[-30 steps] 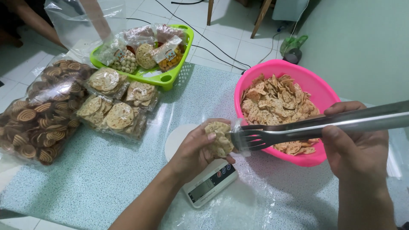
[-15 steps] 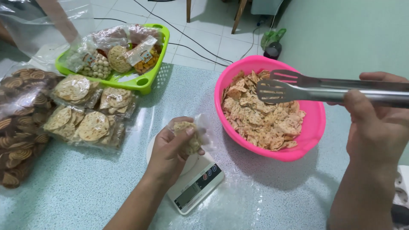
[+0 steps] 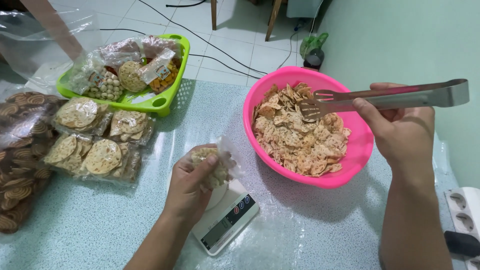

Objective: Transferring snack chips from a bowl to a plastic bag using tongs and weighing the portion on a scale.

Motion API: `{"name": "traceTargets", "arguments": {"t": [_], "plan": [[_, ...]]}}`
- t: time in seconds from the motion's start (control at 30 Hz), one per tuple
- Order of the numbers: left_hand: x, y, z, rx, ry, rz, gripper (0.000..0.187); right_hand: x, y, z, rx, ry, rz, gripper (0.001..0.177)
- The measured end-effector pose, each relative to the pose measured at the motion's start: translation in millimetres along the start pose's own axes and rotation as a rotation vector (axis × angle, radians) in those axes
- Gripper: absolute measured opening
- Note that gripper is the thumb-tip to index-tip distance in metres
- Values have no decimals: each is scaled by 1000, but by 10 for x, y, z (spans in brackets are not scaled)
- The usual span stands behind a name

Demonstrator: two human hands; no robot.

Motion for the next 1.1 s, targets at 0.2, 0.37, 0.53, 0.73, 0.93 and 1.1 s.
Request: {"name": "traceTargets", "arguments": {"t": [0.2, 0.37, 0.53, 0.73, 0.93, 1.1], "plan": [[-19, 17, 42, 63, -112, -51, 34, 38, -62, 7, 4, 115, -100, 25], [16, 27, 0, -14, -132, -36, 36, -11, -13, -84, -56, 8, -180, 15], [2, 35, -19, -48, -125, -41, 31, 64, -21, -116, 71, -149, -115, 21], [25, 42, -23, -7, -127, -28, 27, 119, -84, 0, 314, -486, -581, 17], [27, 25, -25, -38, -122, -38, 28, 111, -93, -13, 312, -452, -319, 40], [-2, 18, -2, -45, -120, -39, 29, 44, -35, -19, 281, -522, -607, 33]]}}
Point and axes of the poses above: each hand's wrist, its own y-axis towards the middle knuckle, its own z-axis out of the palm, x = y × z, the point moved 3 cm from there along y, towards the middle knuckle, and after that the axes turned 10 degrees about z, right-handed, at the moved point
